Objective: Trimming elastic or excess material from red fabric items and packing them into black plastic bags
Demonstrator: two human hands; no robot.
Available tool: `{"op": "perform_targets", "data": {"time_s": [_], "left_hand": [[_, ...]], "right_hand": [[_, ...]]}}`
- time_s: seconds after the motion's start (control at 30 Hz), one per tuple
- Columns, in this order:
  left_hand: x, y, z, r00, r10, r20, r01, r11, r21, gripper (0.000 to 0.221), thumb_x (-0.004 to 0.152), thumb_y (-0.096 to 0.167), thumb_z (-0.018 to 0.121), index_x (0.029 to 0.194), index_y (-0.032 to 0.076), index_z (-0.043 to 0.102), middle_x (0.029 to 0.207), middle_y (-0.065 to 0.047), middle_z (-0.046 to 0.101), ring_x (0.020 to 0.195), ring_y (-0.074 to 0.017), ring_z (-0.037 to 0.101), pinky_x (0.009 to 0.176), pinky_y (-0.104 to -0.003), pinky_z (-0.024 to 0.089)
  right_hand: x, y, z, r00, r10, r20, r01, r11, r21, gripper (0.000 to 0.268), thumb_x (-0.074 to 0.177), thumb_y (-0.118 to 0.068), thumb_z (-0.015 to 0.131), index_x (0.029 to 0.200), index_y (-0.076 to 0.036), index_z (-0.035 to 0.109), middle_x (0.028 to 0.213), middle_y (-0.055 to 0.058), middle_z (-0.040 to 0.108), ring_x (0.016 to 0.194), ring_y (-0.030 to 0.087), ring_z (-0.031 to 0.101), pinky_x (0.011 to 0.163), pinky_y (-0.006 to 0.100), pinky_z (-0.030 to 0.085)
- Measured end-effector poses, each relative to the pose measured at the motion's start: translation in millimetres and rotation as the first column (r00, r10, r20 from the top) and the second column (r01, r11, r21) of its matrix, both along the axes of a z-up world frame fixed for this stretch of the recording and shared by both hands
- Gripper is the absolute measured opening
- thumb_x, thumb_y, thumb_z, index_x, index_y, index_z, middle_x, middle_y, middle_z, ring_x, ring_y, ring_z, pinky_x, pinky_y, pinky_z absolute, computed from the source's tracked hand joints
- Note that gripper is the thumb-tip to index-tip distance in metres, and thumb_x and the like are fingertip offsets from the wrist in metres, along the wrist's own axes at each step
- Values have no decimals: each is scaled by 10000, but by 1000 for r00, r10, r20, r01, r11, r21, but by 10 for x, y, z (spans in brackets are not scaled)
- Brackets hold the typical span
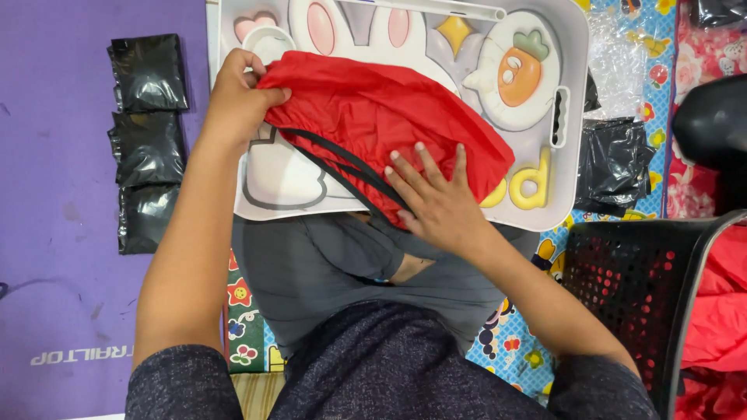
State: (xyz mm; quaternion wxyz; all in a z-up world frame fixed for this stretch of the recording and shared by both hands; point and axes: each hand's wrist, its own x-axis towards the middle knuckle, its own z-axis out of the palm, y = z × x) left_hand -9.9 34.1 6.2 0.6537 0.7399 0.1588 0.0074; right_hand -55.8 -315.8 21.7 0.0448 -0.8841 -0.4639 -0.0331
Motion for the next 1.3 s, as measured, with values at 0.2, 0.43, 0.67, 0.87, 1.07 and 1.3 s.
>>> {"op": "perform_targets", "data": {"time_s": [0.2, 0.43, 0.67, 0.87, 1.07, 1.3], "left_hand": [[-267, -245, 70, 997, 40, 71, -33, 995, -93, 625, 826, -147, 672, 1304, 140, 390, 1144, -106, 604, 984, -173, 602, 807, -269, 568], [-612, -527, 149, 990, 106, -94, -113, 992, -62, 434, 885, 107, 755, 1287, -4, 636, 965, -107, 657, 854, -151, 641, 729, -261, 548], [-828, -379, -150, 970, 188, -154, -188, 982, 15, 240, 909, 195, 783, 1070, 24, 735, 803, -98, 690, 693, -156, 699, 608, -279, 585], [-911, -889, 43, 932, 312, -184, -358, 872, -333, 177, 983, 179, 650, 1081, 40, 601, 746, -86, 587, 595, -182, 685, 531, -330, 615], [-1110, -1064, 267, 996, 14, -93, -47, 928, -369, 244, 1004, 272, 682, 1070, 53, 597, 760, -93, 624, 637, -162, 690, 567, -312, 616], [-474, -760, 153, 971, 11, -238, -8, 1000, 10, 681, 959, 649, 629, 1301, 63, 577, 910, -118, 680, 639, -240, 752, 561, -369, 668]], "right_hand": [[271, -346, 281, 997, 72, -33, -74, 994, -83, 538, 977, -302, 561, 1501, -184, 539, 1671, 73, 376, 1565, 371, 242, 1157, 804, 69], [-45, -203, 163, 985, -145, 96, 144, 989, 17, 650, 949, -399, 656, 1535, -155, 516, 1625, 198, 414, 1510, 463, 278, 1091, 841, 134], [93, -355, -335, 990, -132, -47, 135, 988, 74, 673, 1005, -611, 492, 1540, -202, 491, 1643, 83, 419, 1544, 335, 298, 1175, 760, -8], [-190, 327, -199, 999, -26, -23, 33, 889, 456, 1010, 758, -658, 835, 1511, -96, 464, 1517, 217, 486, 1467, 438, 409, 1207, 749, 8], [-1, 525, -616, 998, 15, 54, -49, 697, 715, 309, 992, -255, 689, 1224, -53, 712, 1168, 136, 688, 1226, 331, 670, 1231, 662, 136], [17, 407, -388, 977, 108, 186, -210, 669, 713, 352, 1062, -320, 523, 920, -72, 729, 1121, 139, 725, 1165, 340, 708, 1198, 708, 209]]}}
